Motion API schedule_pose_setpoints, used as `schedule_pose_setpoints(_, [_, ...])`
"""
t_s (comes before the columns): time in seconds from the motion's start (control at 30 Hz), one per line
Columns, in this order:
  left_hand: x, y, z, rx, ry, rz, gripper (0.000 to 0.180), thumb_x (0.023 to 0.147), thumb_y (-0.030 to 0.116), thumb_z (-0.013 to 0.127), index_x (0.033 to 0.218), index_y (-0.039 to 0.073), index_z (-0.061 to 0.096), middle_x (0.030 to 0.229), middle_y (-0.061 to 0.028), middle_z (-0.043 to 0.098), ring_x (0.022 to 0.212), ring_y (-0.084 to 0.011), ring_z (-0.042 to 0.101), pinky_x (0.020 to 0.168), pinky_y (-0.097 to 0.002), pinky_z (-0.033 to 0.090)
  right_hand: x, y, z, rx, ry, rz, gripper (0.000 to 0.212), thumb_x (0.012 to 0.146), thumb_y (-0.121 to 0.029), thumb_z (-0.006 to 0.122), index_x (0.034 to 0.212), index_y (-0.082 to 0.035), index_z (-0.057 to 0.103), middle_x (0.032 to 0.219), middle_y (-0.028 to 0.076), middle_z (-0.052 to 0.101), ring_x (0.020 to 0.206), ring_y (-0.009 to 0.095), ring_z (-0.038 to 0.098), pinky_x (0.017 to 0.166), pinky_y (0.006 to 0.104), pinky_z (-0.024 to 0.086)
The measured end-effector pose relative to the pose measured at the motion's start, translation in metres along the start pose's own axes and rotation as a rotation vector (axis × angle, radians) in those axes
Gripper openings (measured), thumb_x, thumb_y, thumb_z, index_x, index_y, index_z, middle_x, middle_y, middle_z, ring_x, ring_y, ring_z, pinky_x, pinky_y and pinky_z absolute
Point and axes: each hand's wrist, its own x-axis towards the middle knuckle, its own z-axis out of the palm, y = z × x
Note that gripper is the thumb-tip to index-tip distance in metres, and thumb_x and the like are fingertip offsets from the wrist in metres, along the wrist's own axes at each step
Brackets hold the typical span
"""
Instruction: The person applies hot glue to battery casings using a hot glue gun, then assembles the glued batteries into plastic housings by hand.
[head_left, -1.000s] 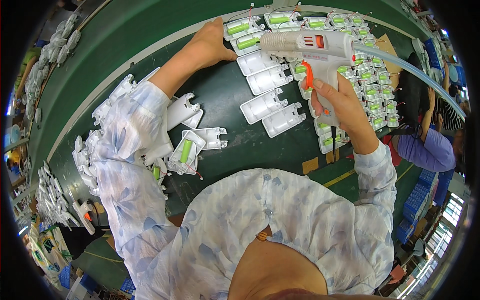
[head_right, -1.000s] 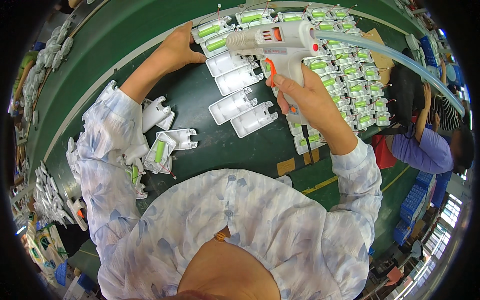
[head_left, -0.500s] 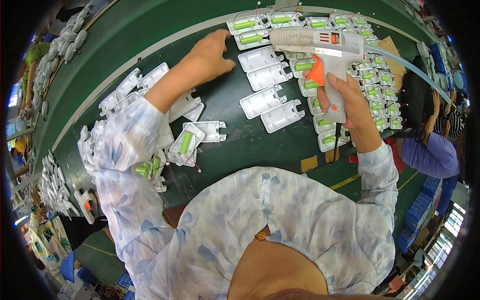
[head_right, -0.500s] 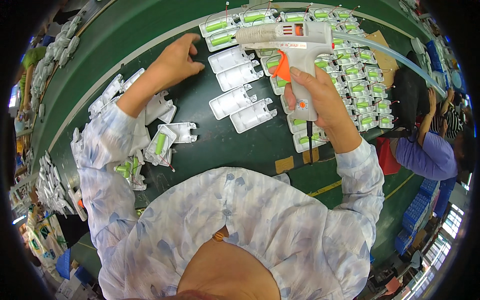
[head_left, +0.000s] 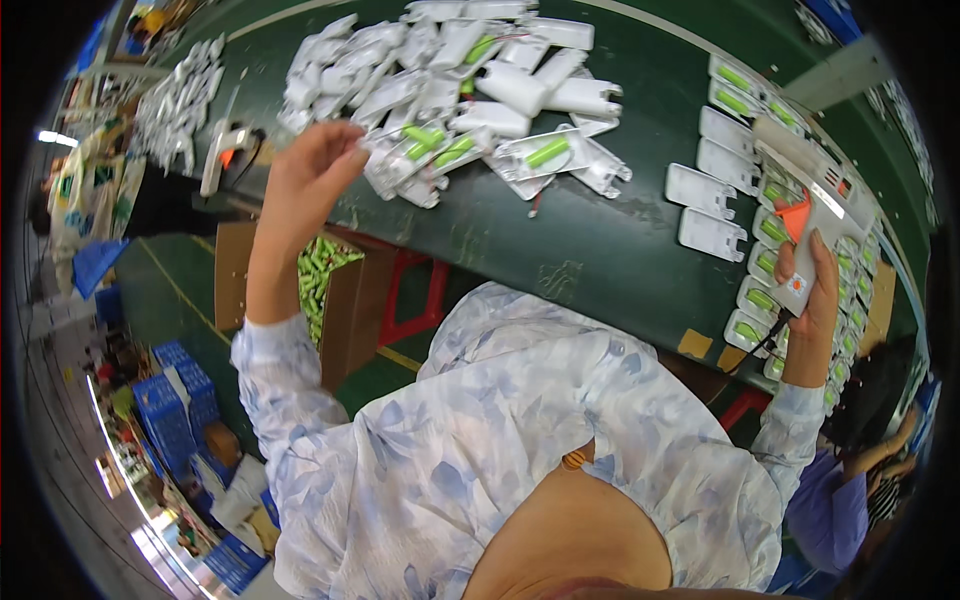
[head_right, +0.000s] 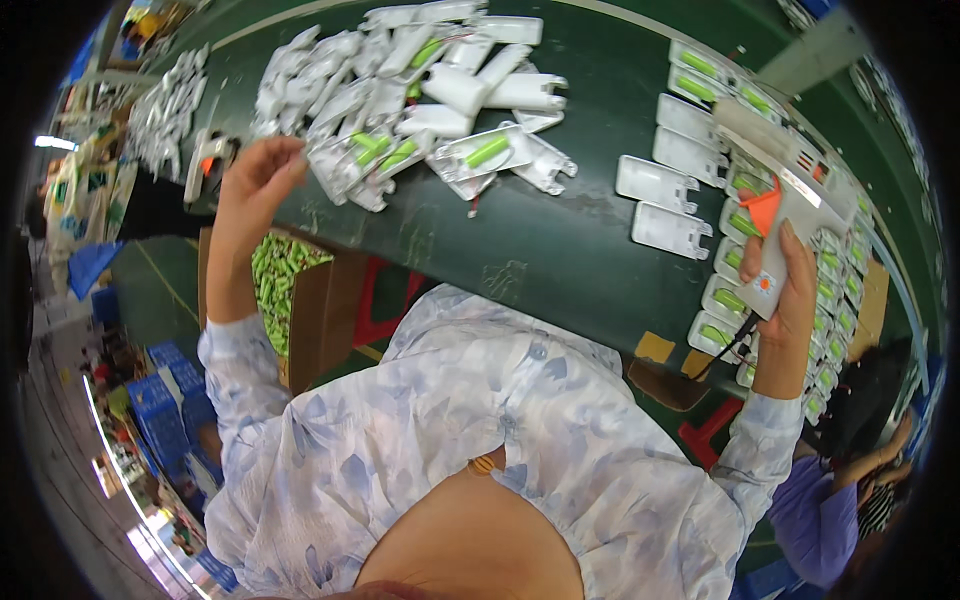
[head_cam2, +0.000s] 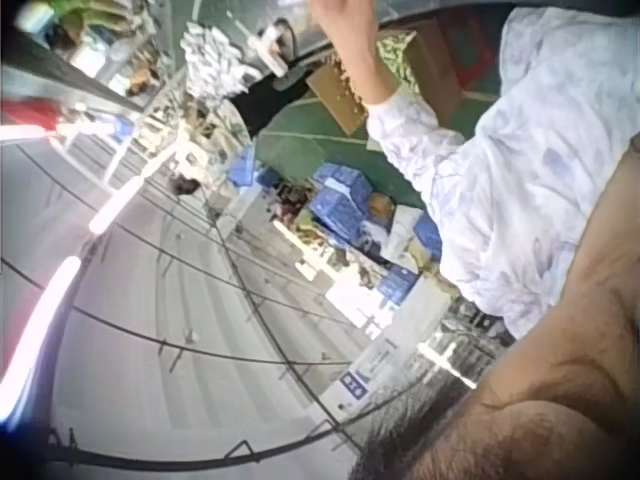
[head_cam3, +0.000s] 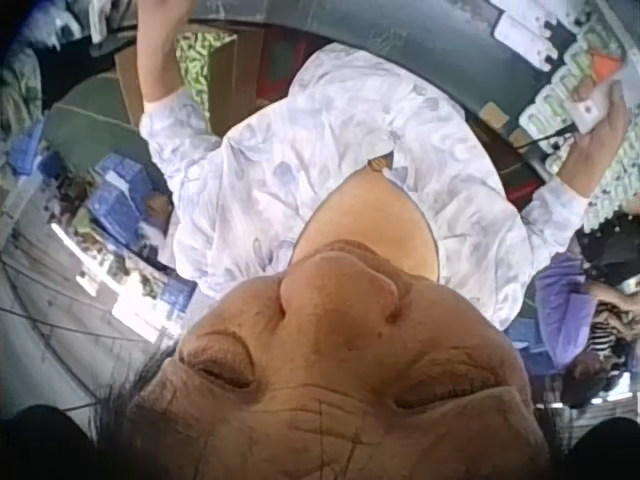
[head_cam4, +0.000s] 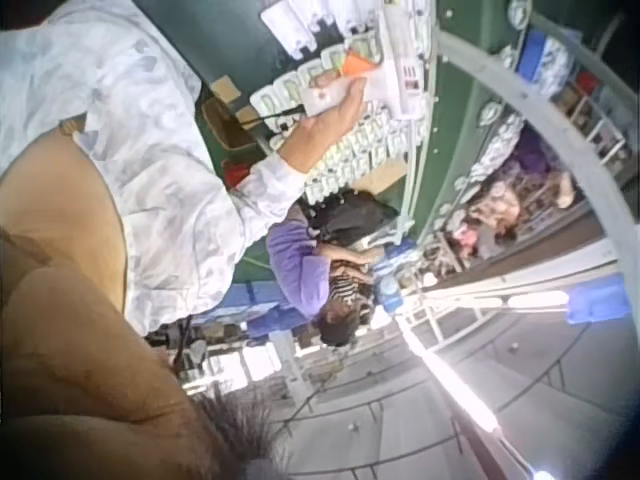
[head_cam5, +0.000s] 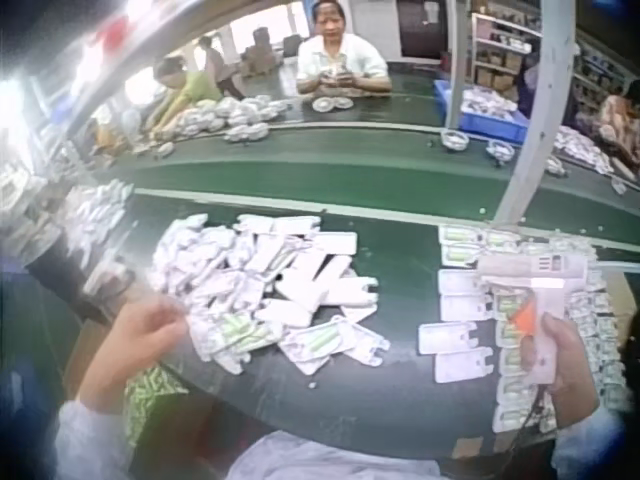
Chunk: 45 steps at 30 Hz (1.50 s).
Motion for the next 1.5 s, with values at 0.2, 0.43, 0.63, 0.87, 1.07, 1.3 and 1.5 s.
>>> schedule_pose_setpoints(0.2, [-0.128, -0.073, -0.079, 0.4, 0.419, -0.125, 0.026, 0.085, 0.011, 0.07, 0.109, 0.002, 0.066, 0.092, -0.0065, 0.068, 0.081, -0.0149, 0.064, 0.074, -0.0293, 0.052, -0.001, 0.006, -0.002, -0.029, 0.021, 0.002, 0.043, 0.1, -0.026, 0.052, 0.132, 0.001, 0.045, 0.077, 0.006, 0.053, 0.063, 0.012, 0.047, 0.058, 0.0241, 0.042])
schedule_pose_setpoints(0.43, [-0.18, -0.191, -0.151, 0.615, -0.018, -0.661, 0.041, 0.073, 0.017, 0.078, 0.111, 0.005, 0.069, 0.102, -0.0152, 0.071, 0.095, -0.0268, 0.068, 0.081, -0.0372, 0.054, -0.003, 0.017, -0.04, -0.072, 0.073, 0.057, 0.049, 0.102, -0.028, 0.05, 0.141, 0.0, 0.041, 0.086, 0.005, 0.052, 0.065, 0.01, 0.042, 0.057, 0.0218, 0.039])
schedule_pose_setpoints(0.63, [-0.184, -0.266, -0.071, 0.878, -0.072, -0.56, 0.086, 0.068, 0.018, 0.083, 0.144, 0.02, 0.043, 0.143, -0.0177, 0.042, 0.125, -0.0371, 0.048, 0.103, -0.0444, 0.046, -0.017, 0.012, -0.029, -0.073, 0.052, 0.078, 0.045, 0.101, -0.025, 0.052, 0.136, 0.001, 0.041, 0.087, 0.005, 0.053, 0.066, 0.01, 0.044, 0.055, 0.0229, 0.039])
schedule_pose_setpoints(0.87, [-0.158, -0.285, -0.047, 1.074, 0.065, -0.635, 0.063, 0.07, 0.006, 0.075, 0.127, 0.018, 0.052, 0.124, -0.0137, 0.05, 0.114, -0.043, 0.051, 0.085, -0.0486, 0.056, -0.028, 0.006, -0.006, -0.11, 0.174, 0.008, 0.043, 0.102, -0.026, 0.052, 0.135, -0.001, 0.043, 0.091, 0.009, 0.059, 0.064, 0.011, 0.047, 0.053, 0.0228, 0.044])
schedule_pose_setpoints(1.07, [-0.195, -0.323, -0.07, 0.813, 0.297, -0.439, 0.044, 0.067, 0.008, 0.076, 0.11, 0.01, 0.065, 0.113, -0.0191, 0.061, 0.101, -0.037, 0.062, 0.087, -0.0451, 0.051, -0.024, 0.013, -0.015, -0.078, 0.136, -0.023, 0.05, 0.101, -0.022, 0.051, 0.144, -0.002, 0.036, 0.131, 0.016, 0.057, 0.065, 0.01, 0.048, 0.053, 0.0216, 0.046])
schedule_pose_setpoints(1.3, [-0.227, -0.309, -0.122, 0.362, 0.494, -0.586, 0.022, 0.067, 0.01, 0.072, 0.088, 0.007, 0.067, 0.066, -0.0046, 0.06, 0.057, -0.0121, 0.049, 0.052, -0.0304, 0.041, -0.017, 0.013, -0.011, -0.053, 0.055, -0.026, 0.047, 0.1, -0.025, 0.053, 0.141, -0.005, 0.041, 0.131, 0.015, 0.058, 0.061, 0.01, 0.048, 0.05, 0.0214, 0.043])
schedule_pose_setpoints(1.5, [-0.242, -0.261, -0.137, -0.093, 0.715, -0.585, 0.013, 0.072, 0.002, 0.067, 0.084, 0.006, 0.066, 0.074, 0.0022, 0.06, 0.058, -0.0058, 0.046, 0.05, -0.0232, 0.035, -0.011, 0.008, -0.03, -0.08, 0.098, 0.016, 0.045, 0.102, -0.024, 0.05, 0.138, 0.0, 0.042, 0.126, 0.012, 0.058, 0.067, 0.009, 0.045, 0.056, 0.0222, 0.041])
